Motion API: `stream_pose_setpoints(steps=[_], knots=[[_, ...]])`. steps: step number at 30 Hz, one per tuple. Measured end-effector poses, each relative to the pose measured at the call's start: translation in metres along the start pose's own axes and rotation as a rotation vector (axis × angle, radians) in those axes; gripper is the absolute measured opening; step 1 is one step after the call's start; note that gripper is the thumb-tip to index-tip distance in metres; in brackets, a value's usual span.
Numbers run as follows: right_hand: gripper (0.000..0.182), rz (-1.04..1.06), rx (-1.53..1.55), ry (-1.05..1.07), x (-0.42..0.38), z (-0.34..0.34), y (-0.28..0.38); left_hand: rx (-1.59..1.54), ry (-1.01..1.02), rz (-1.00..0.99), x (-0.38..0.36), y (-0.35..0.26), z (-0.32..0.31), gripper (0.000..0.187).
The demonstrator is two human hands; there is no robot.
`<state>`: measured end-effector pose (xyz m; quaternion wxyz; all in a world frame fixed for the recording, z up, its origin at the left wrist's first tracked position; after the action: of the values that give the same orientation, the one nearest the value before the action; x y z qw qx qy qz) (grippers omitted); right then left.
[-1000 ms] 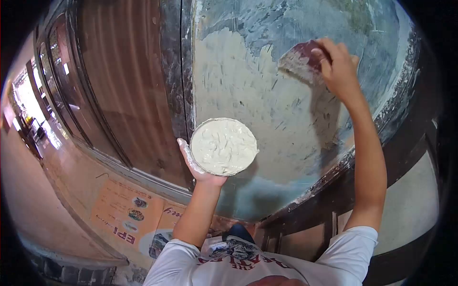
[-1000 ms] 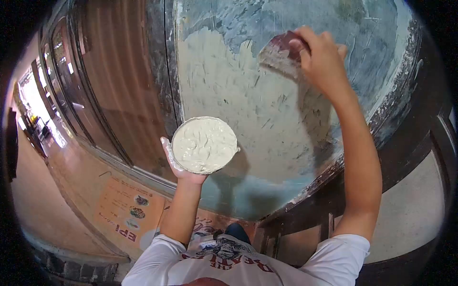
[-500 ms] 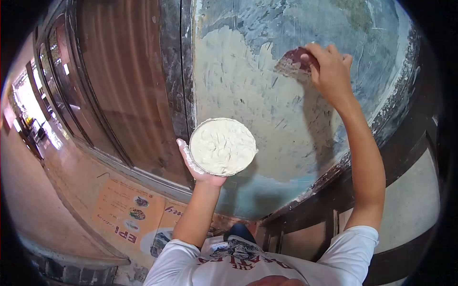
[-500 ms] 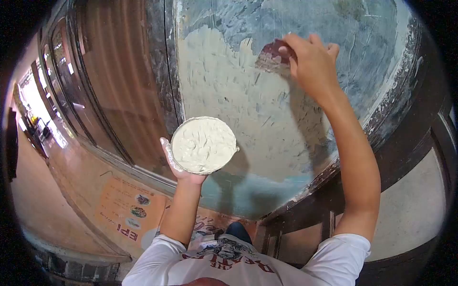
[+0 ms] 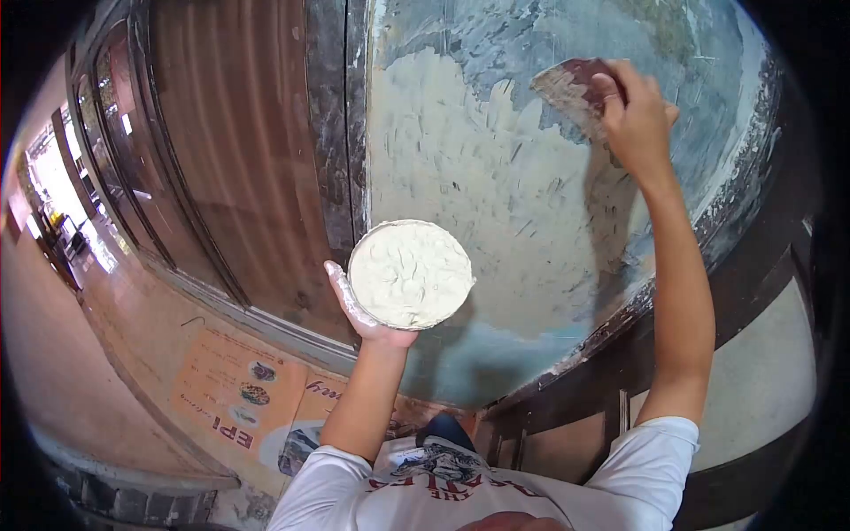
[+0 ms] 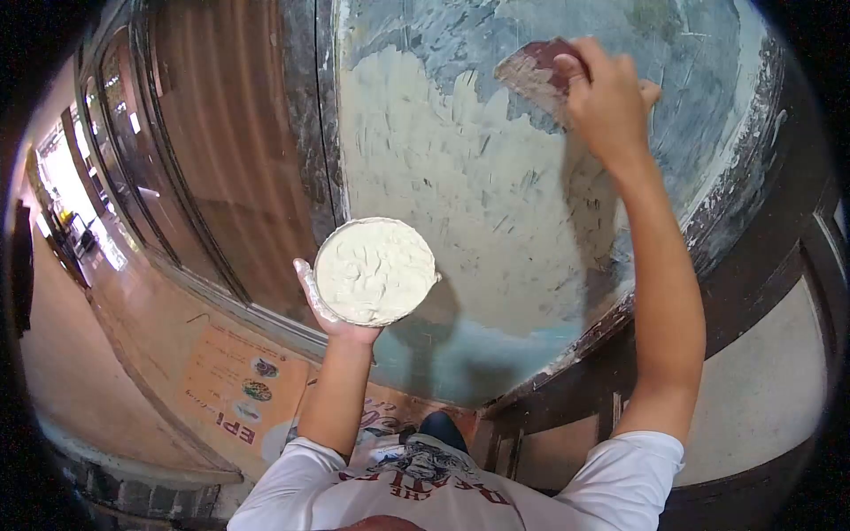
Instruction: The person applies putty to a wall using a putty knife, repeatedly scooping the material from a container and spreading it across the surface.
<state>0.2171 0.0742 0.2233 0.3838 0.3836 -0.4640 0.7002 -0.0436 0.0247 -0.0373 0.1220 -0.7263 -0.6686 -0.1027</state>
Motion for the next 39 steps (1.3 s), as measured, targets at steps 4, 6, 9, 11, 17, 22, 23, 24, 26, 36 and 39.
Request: stream_pose_setpoints(steps=[4,6,9,11,17,22,23,24,26,36,39], knots=[[0.017,-0.044,0.039,0.007,-0.006,0.008,0.001,-0.048,0.006,0.015,-0.001,-0.004,0.0,0.089],[0.016,0.1,0.013,0.117,-0.018,0.006,0.012,-0.017,-0.002,-0.007,-0.001,-0.004,-0.002,0.088],[0.015,0.09,-0.057,0.128,-0.018,0.007,0.011,0.014,-0.032,-0.012,-0.002,-0.004,0.0,0.088],[0.017,0.024,-0.068,0.058,-0.013,0.009,0.002,0.001,-0.02,-0.005,-0.003,-0.004,0.0,0.088],[0.018,0.054,-0.019,0.125,-0.024,0.011,0.012,0.003,0.002,0.006,-0.002,-0.007,-0.001,0.089],[0.02,0.011,-0.089,0.088,-0.019,0.007,-0.001,-0.011,0.005,-0.004,-0.003,-0.01,0.006,0.087],[0.02,-0.037,-0.097,0.024,-0.015,0.008,-0.008,-0.011,0.005,-0.006,-0.004,-0.011,0.006,0.087],[0.02,-0.035,-0.095,0.023,-0.015,0.009,-0.011,-0.003,0.009,-0.004,-0.004,-0.012,0.006,0.088],[0.021,-0.042,-0.007,0.004,-0.013,0.01,-0.015,0.013,0.017,-0.002,-0.005,-0.014,0.005,0.089],[0.021,-0.132,-0.057,-0.001,-0.01,0.01,0.002,0.027,0.01,0.004,-0.005,-0.016,0.005,0.09],[0.019,-0.01,0.001,0.023,-0.021,0.004,0.001,0.043,0.007,-0.012,-0.006,-0.018,0.004,0.09]])
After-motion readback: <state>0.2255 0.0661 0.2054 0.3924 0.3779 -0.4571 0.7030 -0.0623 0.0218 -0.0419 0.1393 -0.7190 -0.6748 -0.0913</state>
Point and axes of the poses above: each hand's wrist, its own x-axis towards the middle knuckle, its own z-axis out of the back of the hand, y = z × x, the point moved 1 cm from there along x, towards the middle knuckle, and after that the axes turned 5 degrees about z, right-handed, at the moved point
